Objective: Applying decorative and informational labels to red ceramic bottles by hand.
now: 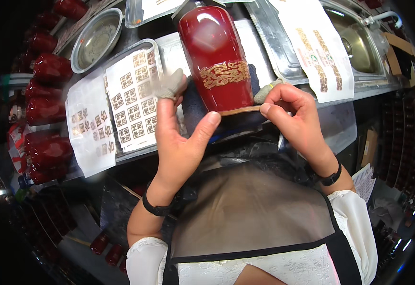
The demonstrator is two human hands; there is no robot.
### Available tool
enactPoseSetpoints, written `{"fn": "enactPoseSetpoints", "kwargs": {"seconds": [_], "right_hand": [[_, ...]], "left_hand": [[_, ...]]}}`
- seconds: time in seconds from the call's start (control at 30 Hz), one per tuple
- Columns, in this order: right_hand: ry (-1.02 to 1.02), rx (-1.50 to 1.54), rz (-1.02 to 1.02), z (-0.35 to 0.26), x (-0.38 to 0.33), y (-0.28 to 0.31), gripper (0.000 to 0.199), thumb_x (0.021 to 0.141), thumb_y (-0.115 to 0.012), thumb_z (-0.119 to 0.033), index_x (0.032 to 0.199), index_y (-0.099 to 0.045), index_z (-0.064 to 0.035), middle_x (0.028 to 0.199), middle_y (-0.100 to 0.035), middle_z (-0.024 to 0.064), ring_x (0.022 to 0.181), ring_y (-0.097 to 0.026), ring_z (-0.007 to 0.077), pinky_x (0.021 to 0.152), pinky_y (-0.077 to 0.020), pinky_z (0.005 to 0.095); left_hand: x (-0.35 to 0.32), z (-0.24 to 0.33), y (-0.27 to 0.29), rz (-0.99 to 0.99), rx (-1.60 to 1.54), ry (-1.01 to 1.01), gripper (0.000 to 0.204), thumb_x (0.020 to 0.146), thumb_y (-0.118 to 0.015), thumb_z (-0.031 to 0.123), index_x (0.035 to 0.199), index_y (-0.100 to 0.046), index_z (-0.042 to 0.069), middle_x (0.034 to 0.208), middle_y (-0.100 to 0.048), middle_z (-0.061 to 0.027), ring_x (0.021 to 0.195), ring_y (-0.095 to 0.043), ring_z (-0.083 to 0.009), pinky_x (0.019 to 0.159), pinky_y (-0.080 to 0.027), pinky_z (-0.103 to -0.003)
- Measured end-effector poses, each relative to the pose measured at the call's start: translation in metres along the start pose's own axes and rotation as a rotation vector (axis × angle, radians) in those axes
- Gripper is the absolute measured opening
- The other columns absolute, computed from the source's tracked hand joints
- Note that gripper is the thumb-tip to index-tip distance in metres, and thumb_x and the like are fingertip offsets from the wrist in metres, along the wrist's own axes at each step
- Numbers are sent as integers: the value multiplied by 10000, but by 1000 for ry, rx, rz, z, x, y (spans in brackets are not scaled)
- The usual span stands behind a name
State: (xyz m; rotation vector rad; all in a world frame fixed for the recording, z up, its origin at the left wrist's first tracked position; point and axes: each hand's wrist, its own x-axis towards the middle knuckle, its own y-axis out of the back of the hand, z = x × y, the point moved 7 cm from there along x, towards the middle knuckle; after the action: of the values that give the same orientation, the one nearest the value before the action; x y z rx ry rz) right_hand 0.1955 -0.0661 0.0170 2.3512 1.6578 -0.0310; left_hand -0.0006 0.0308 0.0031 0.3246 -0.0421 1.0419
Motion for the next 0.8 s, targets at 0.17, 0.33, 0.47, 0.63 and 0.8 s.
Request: {"fn": "enactPoseSetpoints", "kwargs": {"seconds": [0.17, 0.33, 0.47, 0.63, 0.8], "right_hand": [[-23, 3, 10, 1, -4, 1, 88, 829, -678, -48, 784, -618, -3, 803, -588, 12, 704, -526, 54, 632, -434, 229], [145, -155, 49, -13, -9, 3, 78, 810, -705, -47, 784, -638, -16, 810, -600, 35, 711, -534, 83, 613, -424, 249], [301, -267, 50, -26, -15, 1, 63, 800, -709, -39, 792, -648, -20, 805, -607, 64, 704, -541, 130, 598, -413, 265], [505, -318, 125, -38, -22, 4, 81, 791, -726, -54, 805, -653, -22, 767, -603, 60, 678, -531, 176, 564, -388, 283], [372, -239, 81, -24, -16, 8, 82, 798, -732, -66, 804, -658, -29, 765, -602, 37, 651, -502, 132, 555, -373, 267]], "left_hand": [[5, 0, -15, 5, -156, -18, 712, 862, -761, 171, 1425, -392, -62, 1370, -494, -162, 1300, -456, -255, 1125, -318, -382], [8, 22, -11, 78, 12, -137, 693, 839, -755, 117, 1422, -418, -46, 1386, -487, -177, 1325, -437, -284, 1120, -319, -393], [7, 59, -25, -109, 295, -423, 621, 741, -764, 54, 1329, -569, 13, 1312, -557, -173, 1318, -447, -352, 1114, -285, -465], [11, 72, -47, -226, 397, -519, 493, 797, -728, 38, 1275, -610, 9, 961, -708, -9, 1142, -540, -267, 1104, -257, -506], [4, 70, -28, -176, 461, -520, 477, 772, -745, 18, 1233, -621, -3, 875, -696, -23, 1018, -560, -256, 1011, -331, -456]]}}
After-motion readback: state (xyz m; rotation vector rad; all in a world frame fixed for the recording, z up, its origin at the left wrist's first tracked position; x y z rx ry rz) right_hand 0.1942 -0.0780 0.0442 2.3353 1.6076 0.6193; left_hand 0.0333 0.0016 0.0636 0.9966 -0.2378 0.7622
